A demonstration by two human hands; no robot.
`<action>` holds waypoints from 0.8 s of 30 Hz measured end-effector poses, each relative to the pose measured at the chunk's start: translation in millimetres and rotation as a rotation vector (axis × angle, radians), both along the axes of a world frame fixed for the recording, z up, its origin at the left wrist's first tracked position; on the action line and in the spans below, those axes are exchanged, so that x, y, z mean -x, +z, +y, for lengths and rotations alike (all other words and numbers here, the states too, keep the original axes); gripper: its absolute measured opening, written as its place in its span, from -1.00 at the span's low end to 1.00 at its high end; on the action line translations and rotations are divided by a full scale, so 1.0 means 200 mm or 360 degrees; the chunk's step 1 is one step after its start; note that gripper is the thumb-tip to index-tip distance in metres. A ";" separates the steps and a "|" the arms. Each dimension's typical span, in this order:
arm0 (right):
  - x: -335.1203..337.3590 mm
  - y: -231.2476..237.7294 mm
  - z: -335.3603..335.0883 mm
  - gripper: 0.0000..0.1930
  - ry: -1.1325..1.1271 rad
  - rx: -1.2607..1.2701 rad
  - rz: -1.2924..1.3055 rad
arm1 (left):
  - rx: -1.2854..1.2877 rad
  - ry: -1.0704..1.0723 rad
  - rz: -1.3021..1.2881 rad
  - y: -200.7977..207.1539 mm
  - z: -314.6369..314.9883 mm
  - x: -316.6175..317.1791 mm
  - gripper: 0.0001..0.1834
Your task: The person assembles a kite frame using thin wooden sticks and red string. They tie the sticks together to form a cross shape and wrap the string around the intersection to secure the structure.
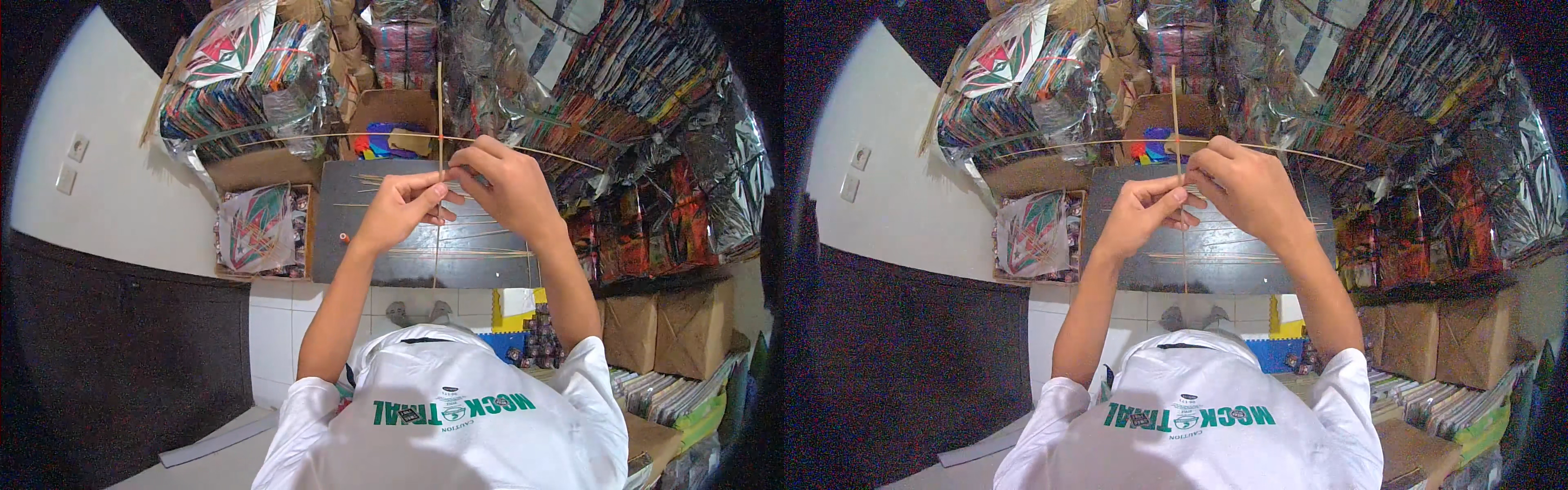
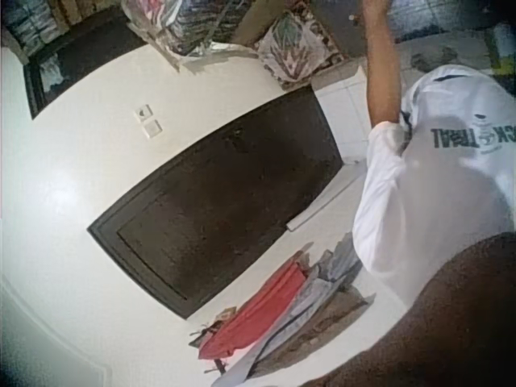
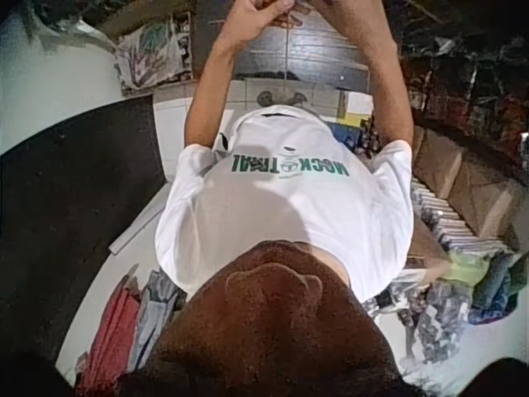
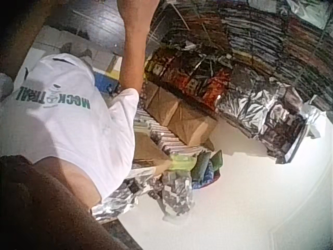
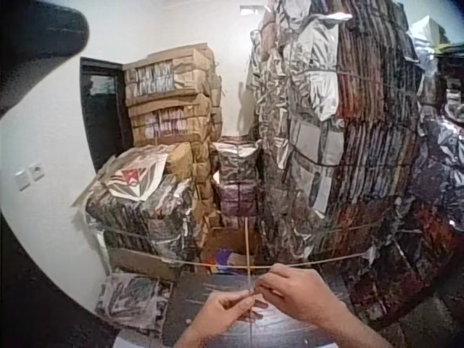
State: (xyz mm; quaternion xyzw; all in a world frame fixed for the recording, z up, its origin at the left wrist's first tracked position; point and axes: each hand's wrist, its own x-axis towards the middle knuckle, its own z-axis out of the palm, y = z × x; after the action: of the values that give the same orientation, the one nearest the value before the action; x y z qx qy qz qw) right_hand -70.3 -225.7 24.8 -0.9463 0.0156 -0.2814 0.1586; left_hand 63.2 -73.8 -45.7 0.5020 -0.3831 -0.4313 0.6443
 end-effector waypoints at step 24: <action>-0.02 -0.06 0.02 -0.86 0.0072 -0.0026 -0.0224 | 0.0006 -0.0013 -0.0013 0.01 0.01 0.02 -0.65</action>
State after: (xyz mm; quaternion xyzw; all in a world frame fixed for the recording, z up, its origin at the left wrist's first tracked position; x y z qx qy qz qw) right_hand -65.8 -221.8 12.7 -0.9230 -0.0148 -0.3433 0.1734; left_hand 59.3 -71.4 -43.2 0.5010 -0.3886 -0.4311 0.6420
